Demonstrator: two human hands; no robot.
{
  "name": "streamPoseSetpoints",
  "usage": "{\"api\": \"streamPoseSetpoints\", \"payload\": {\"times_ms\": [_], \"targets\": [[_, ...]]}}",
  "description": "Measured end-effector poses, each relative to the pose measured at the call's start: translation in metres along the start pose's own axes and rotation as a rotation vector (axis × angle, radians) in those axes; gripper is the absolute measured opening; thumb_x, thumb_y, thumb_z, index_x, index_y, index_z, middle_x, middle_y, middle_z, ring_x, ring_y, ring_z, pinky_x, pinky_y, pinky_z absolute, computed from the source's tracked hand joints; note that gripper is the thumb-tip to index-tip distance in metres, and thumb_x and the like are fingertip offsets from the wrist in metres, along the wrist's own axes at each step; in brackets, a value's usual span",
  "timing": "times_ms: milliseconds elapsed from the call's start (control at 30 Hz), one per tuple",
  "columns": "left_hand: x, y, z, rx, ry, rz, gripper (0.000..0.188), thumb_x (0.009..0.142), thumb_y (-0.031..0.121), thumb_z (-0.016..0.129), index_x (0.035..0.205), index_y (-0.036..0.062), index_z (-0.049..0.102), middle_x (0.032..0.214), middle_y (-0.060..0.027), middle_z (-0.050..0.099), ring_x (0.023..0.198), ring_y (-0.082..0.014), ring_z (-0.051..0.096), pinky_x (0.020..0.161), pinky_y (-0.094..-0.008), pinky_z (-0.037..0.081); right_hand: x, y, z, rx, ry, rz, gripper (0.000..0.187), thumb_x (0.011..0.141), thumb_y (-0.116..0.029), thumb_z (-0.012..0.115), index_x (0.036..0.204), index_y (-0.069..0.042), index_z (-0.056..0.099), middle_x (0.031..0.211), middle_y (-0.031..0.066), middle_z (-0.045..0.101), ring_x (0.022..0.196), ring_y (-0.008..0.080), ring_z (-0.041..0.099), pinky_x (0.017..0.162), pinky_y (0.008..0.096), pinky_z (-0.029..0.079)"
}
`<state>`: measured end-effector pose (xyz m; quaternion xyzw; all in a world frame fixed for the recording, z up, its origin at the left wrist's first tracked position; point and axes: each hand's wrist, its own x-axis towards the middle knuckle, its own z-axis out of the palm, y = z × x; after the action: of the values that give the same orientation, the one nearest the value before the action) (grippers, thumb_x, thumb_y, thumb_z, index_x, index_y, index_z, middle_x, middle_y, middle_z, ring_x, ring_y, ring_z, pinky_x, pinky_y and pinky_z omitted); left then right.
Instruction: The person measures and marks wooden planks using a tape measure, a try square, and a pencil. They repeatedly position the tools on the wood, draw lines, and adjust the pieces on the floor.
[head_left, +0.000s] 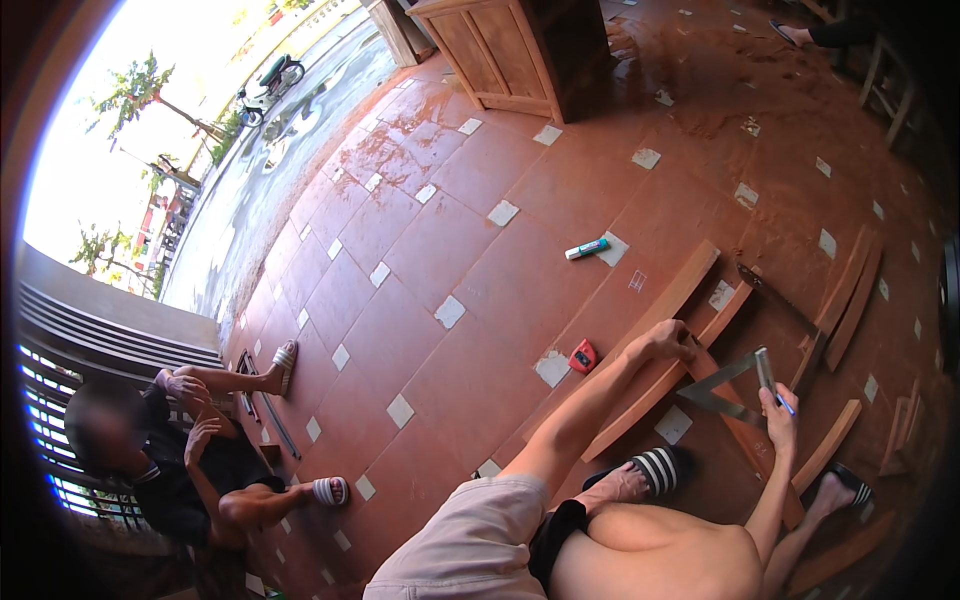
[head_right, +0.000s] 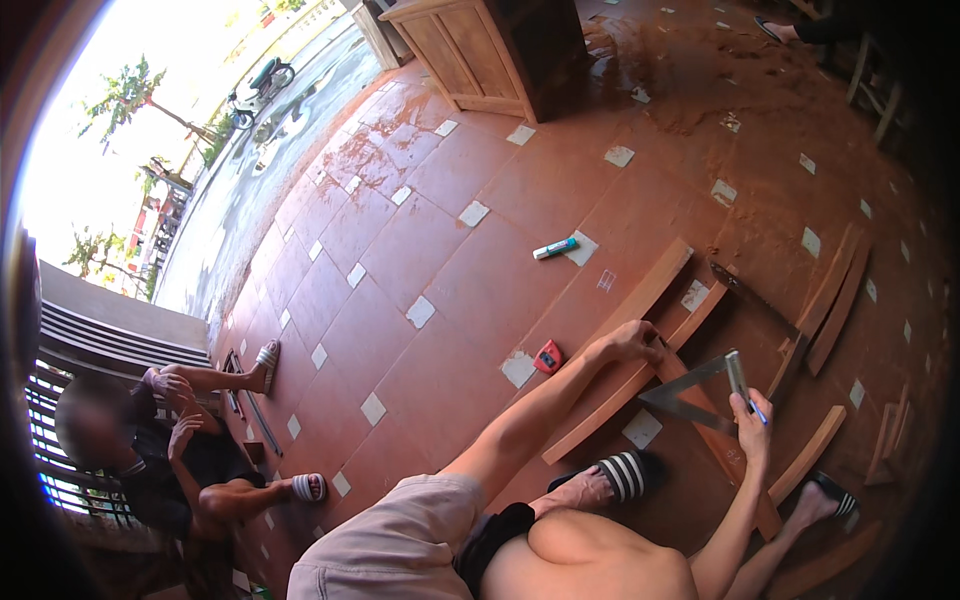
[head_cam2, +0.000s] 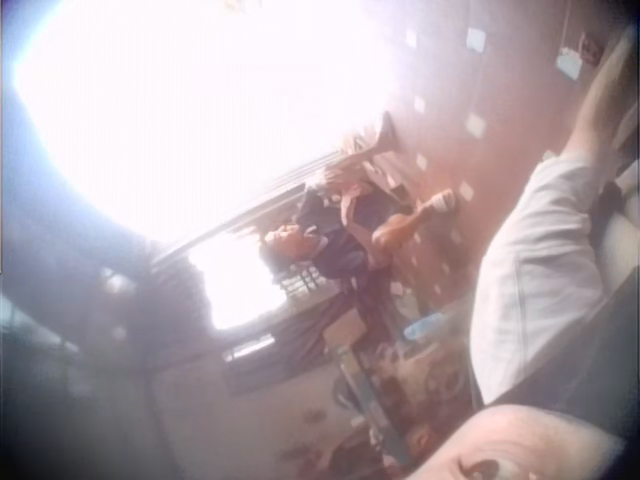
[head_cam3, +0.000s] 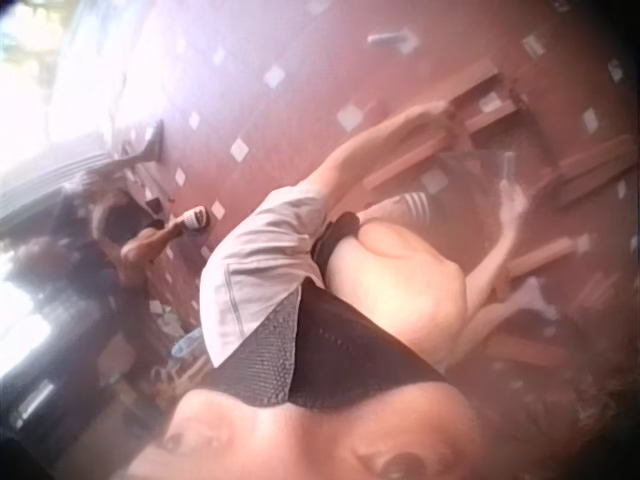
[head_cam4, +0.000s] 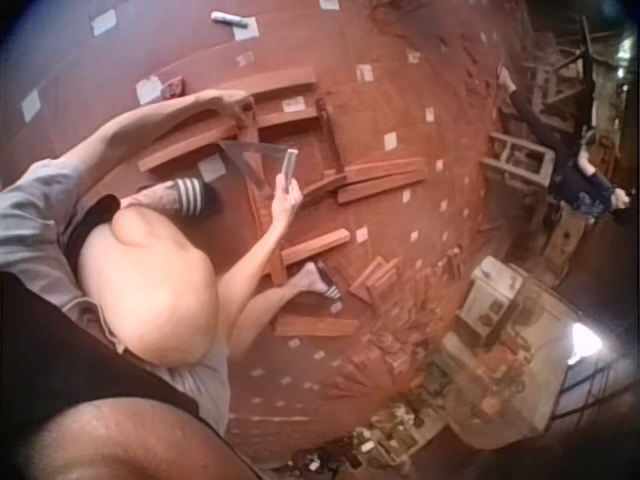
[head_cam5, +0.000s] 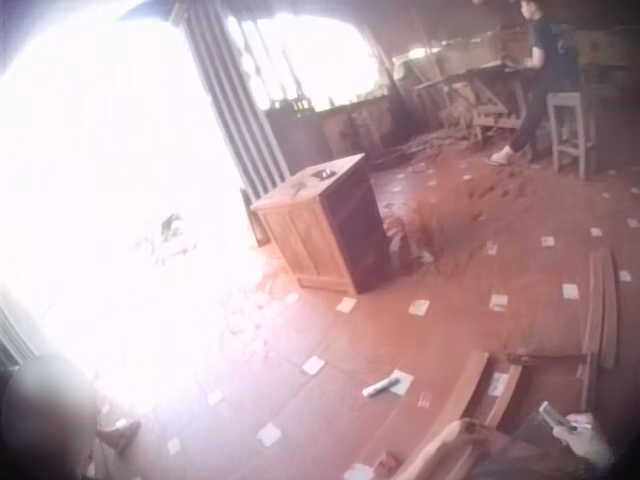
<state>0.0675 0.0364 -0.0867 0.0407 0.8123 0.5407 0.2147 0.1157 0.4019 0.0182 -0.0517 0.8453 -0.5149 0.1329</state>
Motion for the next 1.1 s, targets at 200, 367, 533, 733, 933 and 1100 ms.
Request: {"api": "streamPoseSetpoints", "payload": {"times_ms": [200,367,533,733,933,1100], "targets": [[-0.034,-0.005,-0.004,-0.133,-0.005,0.172,0.046,0.081,0.021,0.087,0.118,0.004,0.067,0.109,-0.0113,0.077,0.1,-0.0222,0.075,0.085,-0.0383,0.059,-0.041,0.013,-0.025,0.126,0.19,0.109,0.038,0.104,-0.041,0.075,0.089,-0.008,0.065,0.071,-0.0051,0.051,0.067,0.0058,0.049,0.062,0.0258,0.042],[-0.064,0.016,-0.012,0.029,0.083,0.282,0.042,0.082,0.022,0.088,0.113,0.0068,0.064,0.099,-0.0122,0.073,0.096,-0.0291,0.074,0.082,-0.0422,0.058,-0.054,0.016,-0.02,0.208,0.265,0.132,0.028,0.101,-0.032,0.08,0.094,-0.008,0.069,0.074,-0.006,0.055,0.068,0.0047,0.052,0.063,0.0241,0.043],[-0.074,0.042,-0.006,0.509,0.227,0.506,0.048,0.074,0.031,0.091,0.113,0.0132,0.068,0.104,-0.0086,0.069,0.109,-0.0347,0.066,0.089,-0.049,0.053,-0.063,0.013,-0.011,0.324,0.382,0.173,0.026,0.099,-0.029,0.081,0.1,-0.005,0.072,0.08,-0.0058,0.063,0.072,0.004,0.057,0.065,0.0238,0.046],[-0.067,0.055,0.02,0.642,0.096,0.587,0.048,0.077,0.043,0.09,0.112,0.0156,0.074,0.112,-0.004,0.068,0.115,-0.0275,0.062,0.099,-0.0431,0.047,-0.061,-0.002,-0.018,0.22,0.386,0.102,0.03,0.104,-0.032,0.075,0.109,-0.003,0.077,0.081,-0.0045,0.065,0.073,0.0039,0.056,0.066,0.0244,0.045],[-0.054,0.044,0.016,0.634,0.158,0.532,0.04,0.079,0.04,0.091,0.108,0.0157,0.077,0.108,-0.0035,0.069,0.11,-0.0278,0.062,0.098,-0.0428,0.049,-0.059,-0.029,-0.008,-0.02,0.315,-0.163,0.034,0.098,-0.03,0.077,0.112,0.0,0.074,0.086,0.002,0.066,0.08,0.0133,0.061,0.073,0.0306,0.05],[-0.042,0.056,0.003,0.659,0.112,0.475,0.04,0.075,0.037,0.092,0.106,0.0189,0.075,0.107,-0.0017,0.068,0.109,-0.0273,0.061,0.092,-0.0433,0.049,-0.054,-0.036,0.034,-0.254,0.314,-0.349,0.029,0.085,-0.011,0.084,0.111,-0.001,0.074,0.097,0.0138,0.071,0.09,0.0332,0.068,0.083,0.0413,0.054]]}}
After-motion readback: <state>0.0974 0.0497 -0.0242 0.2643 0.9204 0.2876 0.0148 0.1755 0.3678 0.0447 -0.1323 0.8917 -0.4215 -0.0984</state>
